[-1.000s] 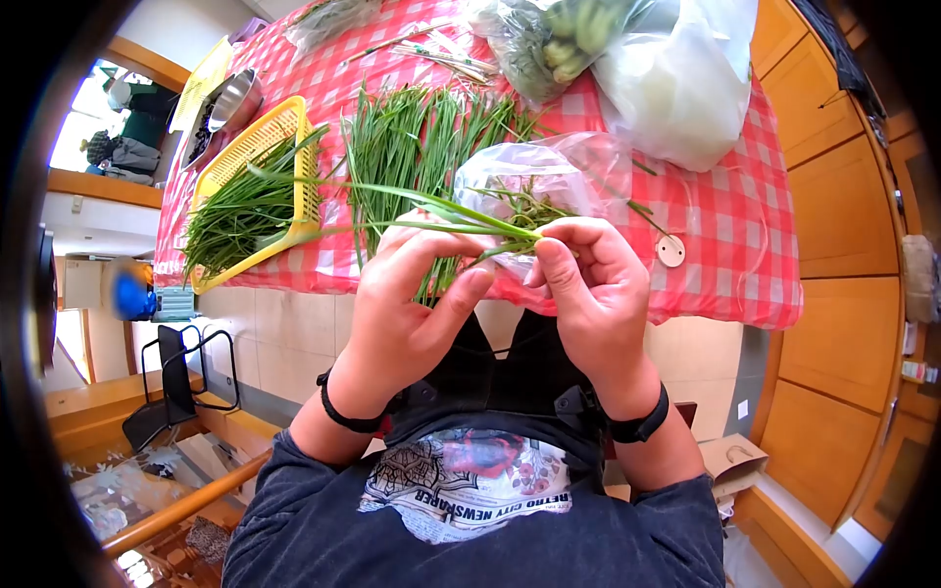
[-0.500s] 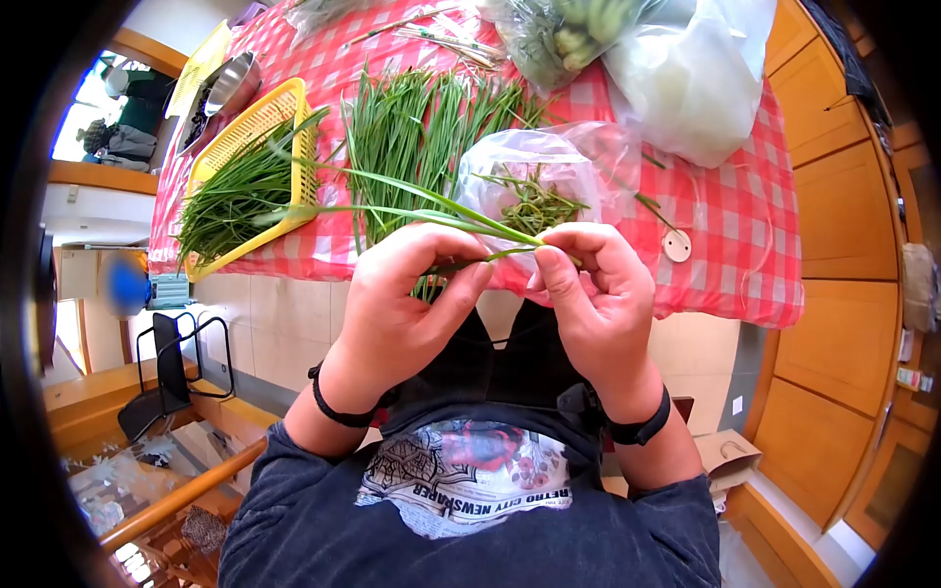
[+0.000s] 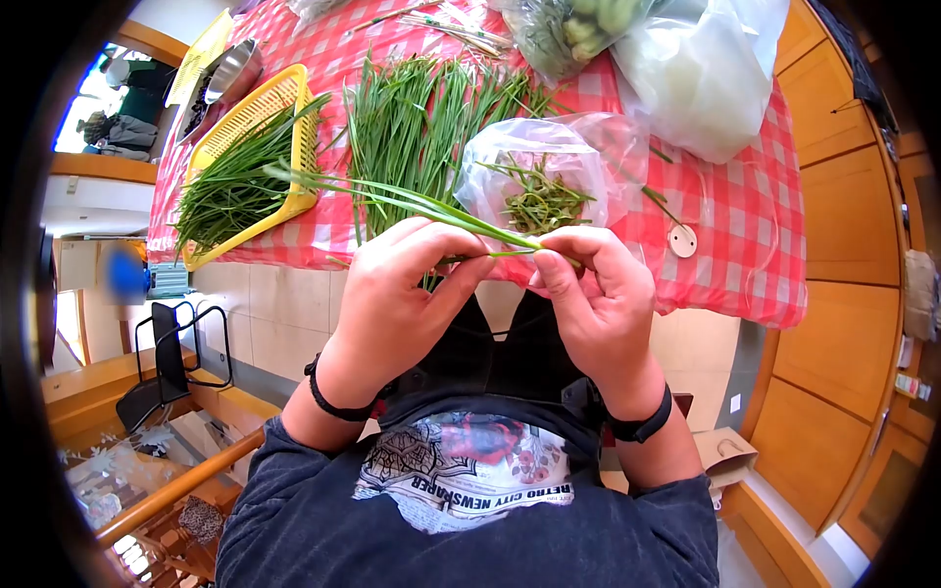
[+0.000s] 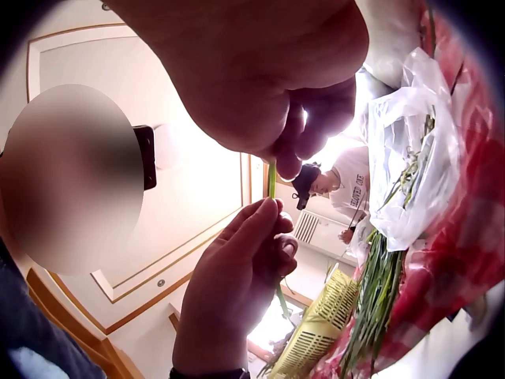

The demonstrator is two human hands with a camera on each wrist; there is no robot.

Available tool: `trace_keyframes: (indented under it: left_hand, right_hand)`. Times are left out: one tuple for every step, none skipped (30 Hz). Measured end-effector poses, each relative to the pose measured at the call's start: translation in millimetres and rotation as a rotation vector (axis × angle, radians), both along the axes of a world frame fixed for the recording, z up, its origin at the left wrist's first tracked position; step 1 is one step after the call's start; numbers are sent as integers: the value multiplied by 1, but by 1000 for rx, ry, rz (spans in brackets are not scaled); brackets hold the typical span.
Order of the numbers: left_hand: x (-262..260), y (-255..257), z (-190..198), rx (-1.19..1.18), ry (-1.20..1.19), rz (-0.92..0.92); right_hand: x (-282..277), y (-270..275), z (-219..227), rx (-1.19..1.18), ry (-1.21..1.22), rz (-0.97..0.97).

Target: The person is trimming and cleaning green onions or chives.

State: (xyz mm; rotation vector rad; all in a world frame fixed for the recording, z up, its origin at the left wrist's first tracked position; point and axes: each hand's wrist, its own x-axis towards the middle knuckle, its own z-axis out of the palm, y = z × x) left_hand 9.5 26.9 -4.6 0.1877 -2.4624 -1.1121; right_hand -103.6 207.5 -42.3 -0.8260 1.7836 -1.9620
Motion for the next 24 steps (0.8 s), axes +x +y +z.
trace_keyframes:
  left_hand:
    - [0,0,0,0,0,0]
    - [0,-1,0,-20,6,-1]
    - [2,-2,1,-38,10,1]
    - [1,-2,0,-37,9,1]
    - [2,-2,-1,-47,18,-6]
    - [3,-3,-1,-55,27,-11]
    - [3,-2,-1,-55,27,-11]
    - [4,-2,-1,-54,20,-11]
    - [4,-2,-1,-53,13,-12]
    - [4,-2,-2,-52,14,-11]
    - [4,-1,-3,-49,10,-3]
    - [4,-1,-4,-46,6,6]
    - [3,0,-4,-44,6,6]
    - [3,2,-4,-7,-2,2]
    - [3,3,-4,29,-9,-3]
    - [3,4,-4,30,-11,-2]
    - [3,5,-4,-13,-4,-12]
    - [2,5,-4,-56,3,-23]
    - [3,4,-4,-56,2,-25]
    - [3,3,-3,-51,-10,-20]
    - [3,1,-3,-46,-22,-17]
    - [4,-1,-3,-47,-20,-20]
    - [4,-3,-3,-47,-8,-10]
    - [5,-4,-3,-46,3,0]
  right_hand:
    - [0,0,0,3,2,3]
    - [1,0,0,7,5,7]
    - [2,-1,0,8,3,11]
    - [2,-1,0,9,6,-3]
    - [2,-2,0,8,8,-14]
    - [2,-2,0,8,7,-11]
    - [1,-1,-1,13,19,-6]
    - [1,-1,-1,19,31,0]
    - [2,-2,-2,19,31,1]
    - [3,-3,-2,1,-12,3]
    - [5,-4,-3,-16,-55,5]
    - [7,-4,-6,-15,-54,6]
    - [8,-4,-9,-20,-59,23]
    - [10,-5,-10,-26,-63,41]
    - [11,-6,-10,-25,-63,42]
    - [12,-6,-9,-30,-97,65]
    - [13,-7,-9,-36,-131,86]
    - [14,-8,-9,-35,-131,85]
    - [15,-9,-8,-32,-127,96]
    - [15,-9,-8,-29,-122,107]
    - [14,-9,-7,-30,-120,104]
    - [13,-8,-5,-4,-98,102]
    - [12,-8,-4,22,-78,100]
    - [11,-5,-4,22,-79,98]
